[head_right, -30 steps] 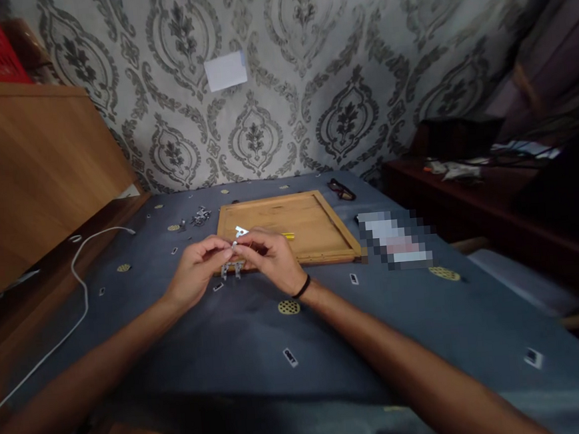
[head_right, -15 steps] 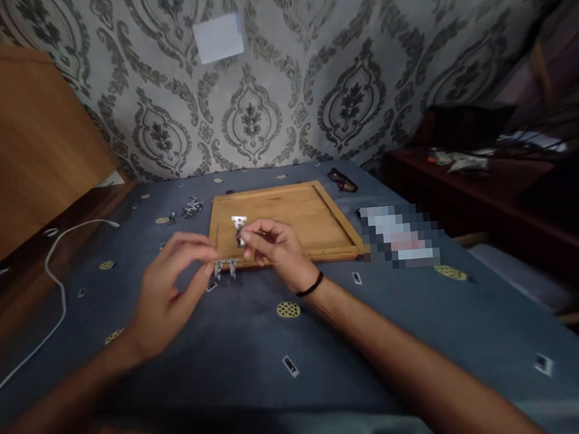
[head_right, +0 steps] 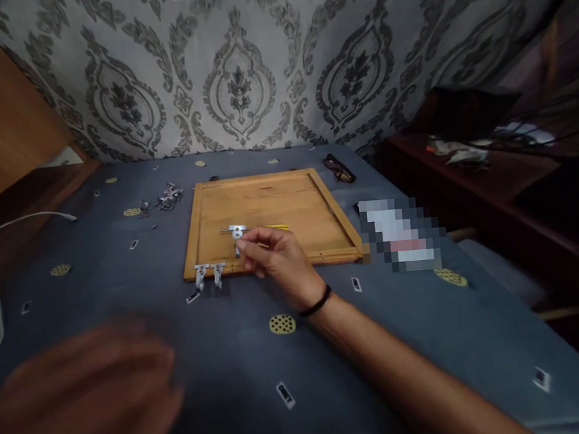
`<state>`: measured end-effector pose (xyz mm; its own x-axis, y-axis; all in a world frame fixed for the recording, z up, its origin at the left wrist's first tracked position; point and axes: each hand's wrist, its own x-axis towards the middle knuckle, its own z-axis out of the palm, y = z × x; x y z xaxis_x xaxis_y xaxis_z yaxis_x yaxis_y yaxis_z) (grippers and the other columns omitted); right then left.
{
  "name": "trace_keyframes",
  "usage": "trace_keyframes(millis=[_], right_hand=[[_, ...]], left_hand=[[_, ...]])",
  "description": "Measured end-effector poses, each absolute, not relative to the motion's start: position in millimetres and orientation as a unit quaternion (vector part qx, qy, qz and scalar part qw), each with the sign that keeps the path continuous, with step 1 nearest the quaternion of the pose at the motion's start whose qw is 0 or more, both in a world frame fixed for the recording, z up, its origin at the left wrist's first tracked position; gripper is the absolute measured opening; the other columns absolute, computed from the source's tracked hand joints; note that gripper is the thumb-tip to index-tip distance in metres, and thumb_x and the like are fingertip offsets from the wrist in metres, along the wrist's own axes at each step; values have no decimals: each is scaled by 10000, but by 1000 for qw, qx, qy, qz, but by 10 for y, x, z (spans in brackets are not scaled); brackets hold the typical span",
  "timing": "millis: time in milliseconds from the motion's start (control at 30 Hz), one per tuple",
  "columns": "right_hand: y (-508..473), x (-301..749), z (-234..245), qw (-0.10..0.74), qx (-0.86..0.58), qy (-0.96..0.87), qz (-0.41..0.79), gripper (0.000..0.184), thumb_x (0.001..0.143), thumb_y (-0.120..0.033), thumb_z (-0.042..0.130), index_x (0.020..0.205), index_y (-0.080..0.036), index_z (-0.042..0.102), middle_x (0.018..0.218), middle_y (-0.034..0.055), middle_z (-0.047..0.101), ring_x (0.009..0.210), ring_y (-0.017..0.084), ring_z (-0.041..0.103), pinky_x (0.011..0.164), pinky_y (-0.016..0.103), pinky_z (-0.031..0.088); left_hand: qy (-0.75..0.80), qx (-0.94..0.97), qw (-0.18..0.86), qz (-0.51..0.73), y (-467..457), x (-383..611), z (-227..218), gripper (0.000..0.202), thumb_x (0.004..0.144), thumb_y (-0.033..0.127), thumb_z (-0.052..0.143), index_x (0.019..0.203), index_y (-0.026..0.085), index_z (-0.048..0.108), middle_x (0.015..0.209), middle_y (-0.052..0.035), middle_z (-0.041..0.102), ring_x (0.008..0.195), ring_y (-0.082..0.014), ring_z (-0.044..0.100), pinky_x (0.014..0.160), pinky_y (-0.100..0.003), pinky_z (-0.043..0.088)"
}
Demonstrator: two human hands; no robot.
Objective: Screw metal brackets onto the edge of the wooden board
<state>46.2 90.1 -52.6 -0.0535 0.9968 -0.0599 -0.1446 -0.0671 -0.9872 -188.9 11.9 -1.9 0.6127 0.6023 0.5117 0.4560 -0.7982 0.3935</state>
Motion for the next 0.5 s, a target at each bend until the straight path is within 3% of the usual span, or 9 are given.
trace_keyframes(millis=[100, 267, 500], right_hand=[[844, 425, -549, 474, -481, -439, 593, 419, 623, -506, 876, 740, -177, 644, 527, -78, 549, 391, 32, 420, 379, 179, 250], [771, 395, -613, 408, -508, -410, 638, 433, 598, -494, 892, 719, -169, 633, 583, -69, 587, 315, 18, 401, 320, 177, 186], [789, 394, -664, 374, -528, -385, 658, 451, 580, -511, 891, 680, -176, 606, 562, -75, 574, 303, 17, 414, 309, 160, 163]], left_hand=[[310, 904, 95, 278, 597, -1809, -18, 162, 1001, 225, 515, 1119, 255, 621, 1020, -29, 698, 938, -210, 663, 809, -384, 565], [353, 906, 117, 200, 1018, -1645, -231, 471, 811, 418, 816, 1163, 187, 607, 1227, -96, 628, 1160, -286, 579, 918, -446, 554], [346, 923, 95, 142, 1116, -1520, -428, 542, 742, 507, 867, 1069, 138, 643, 1215, -117, 631, 1212, -323, 518, 1043, -501, 499]])
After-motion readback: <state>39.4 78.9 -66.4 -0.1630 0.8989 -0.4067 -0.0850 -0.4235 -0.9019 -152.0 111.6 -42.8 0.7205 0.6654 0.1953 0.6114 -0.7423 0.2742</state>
